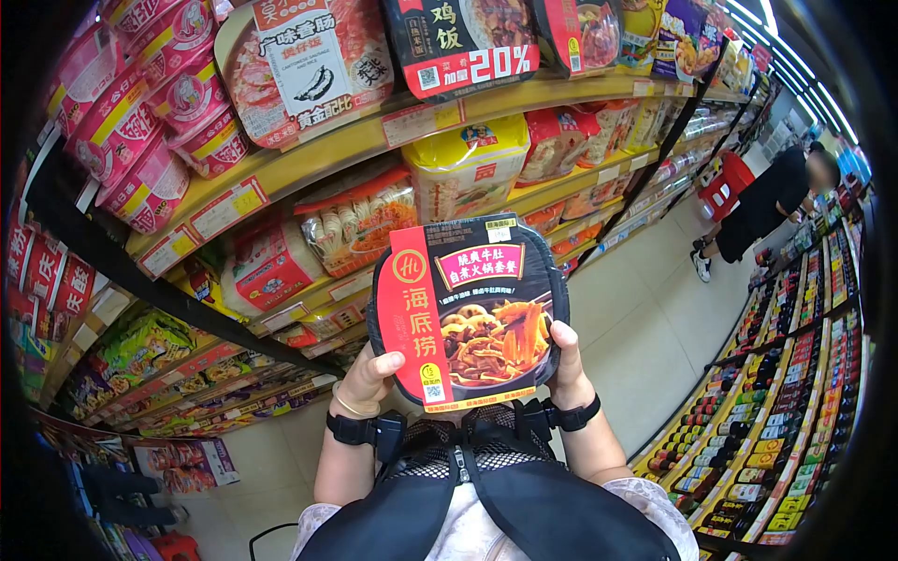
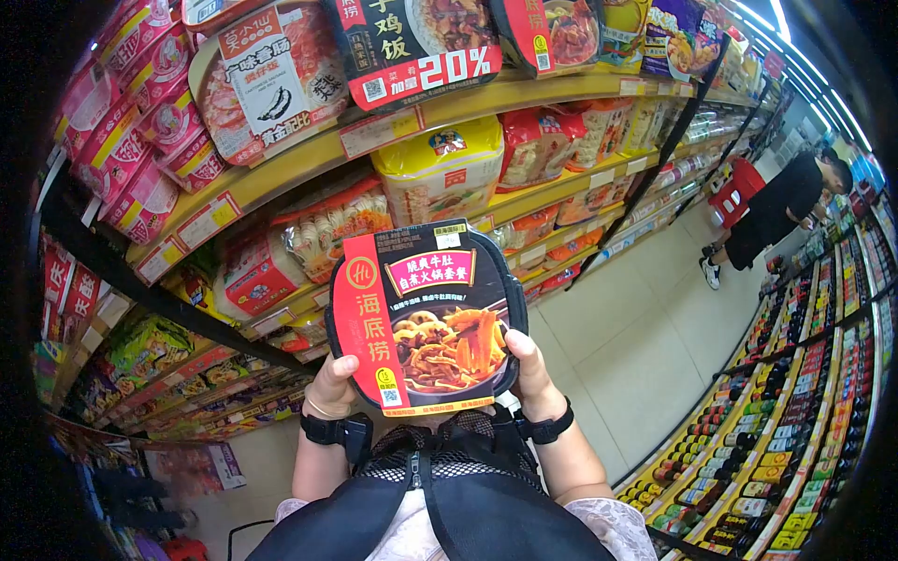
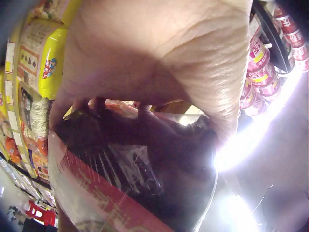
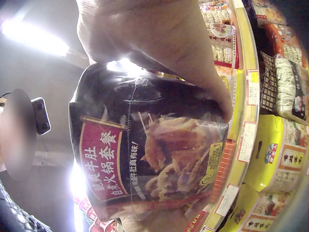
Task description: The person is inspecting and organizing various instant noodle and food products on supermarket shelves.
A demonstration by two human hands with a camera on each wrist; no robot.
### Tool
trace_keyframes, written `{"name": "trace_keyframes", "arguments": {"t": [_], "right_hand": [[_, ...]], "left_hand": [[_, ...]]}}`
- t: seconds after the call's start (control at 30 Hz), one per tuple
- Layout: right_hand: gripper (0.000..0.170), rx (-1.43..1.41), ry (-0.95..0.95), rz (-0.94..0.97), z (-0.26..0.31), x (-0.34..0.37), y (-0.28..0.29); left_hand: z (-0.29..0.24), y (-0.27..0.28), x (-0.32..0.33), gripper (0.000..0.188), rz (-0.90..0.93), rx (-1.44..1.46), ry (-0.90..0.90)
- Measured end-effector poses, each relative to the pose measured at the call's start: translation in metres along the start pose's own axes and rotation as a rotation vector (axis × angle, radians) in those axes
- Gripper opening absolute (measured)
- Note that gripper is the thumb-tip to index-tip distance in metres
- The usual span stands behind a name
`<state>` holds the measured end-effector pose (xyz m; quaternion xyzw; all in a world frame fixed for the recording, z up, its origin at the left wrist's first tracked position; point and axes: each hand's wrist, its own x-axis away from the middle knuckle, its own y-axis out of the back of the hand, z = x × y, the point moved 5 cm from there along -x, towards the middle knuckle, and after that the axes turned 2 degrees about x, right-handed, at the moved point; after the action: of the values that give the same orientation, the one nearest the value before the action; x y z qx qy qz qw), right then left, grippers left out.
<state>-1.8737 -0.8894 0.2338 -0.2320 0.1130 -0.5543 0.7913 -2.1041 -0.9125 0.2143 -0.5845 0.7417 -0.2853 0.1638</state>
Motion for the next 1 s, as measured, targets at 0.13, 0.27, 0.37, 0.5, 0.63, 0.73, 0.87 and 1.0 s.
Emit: {"name": "trace_keyframes", "arguments": {"t": [0.13, 0.27, 0.37, 0.5, 0.63, 0.73, 0.87, 1.0], "right_hand": [[0.081, -0.101, -0.017, 0.063, -0.002, 0.002, 0.003], [0.084, -0.090, -0.014, 0.041, -0.002, 0.002, 0.003], [0.085, -0.082, 0.012, 0.036, -0.004, 0.002, 0.005], [0.085, -0.082, 0.012, 0.035, -0.009, 0.000, 0.012], [0.083, -0.074, 0.026, 0.030, -0.006, -0.002, 0.008], [0.075, 0.006, 0.048, -0.026, 0.004, -0.004, 0.001], [0.070, -0.065, 0.041, -0.021, 0.002, -0.009, 0.004], [0.066, -0.097, 0.045, -0.031, -0.001, -0.011, 0.008]], "left_hand": [[0.000, -0.002, 0.000, 0.083, 0.014, 0.007, -0.015], [0.008, 0.008, -0.002, 0.084, 0.011, 0.018, -0.022], [0.009, 0.009, -0.003, 0.084, 0.020, 0.037, -0.035], [0.006, 0.006, -0.004, 0.084, 0.021, 0.023, -0.038], [0.003, 0.000, -0.004, 0.082, 0.033, 0.007, -0.051], [0.004, -0.003, -0.006, 0.077, -0.014, 0.001, -0.019], [0.005, -0.006, -0.008, 0.073, -0.038, 0.003, -0.003], [0.006, -0.006, -0.008, 0.070, -0.039, 0.032, 0.022]]}}
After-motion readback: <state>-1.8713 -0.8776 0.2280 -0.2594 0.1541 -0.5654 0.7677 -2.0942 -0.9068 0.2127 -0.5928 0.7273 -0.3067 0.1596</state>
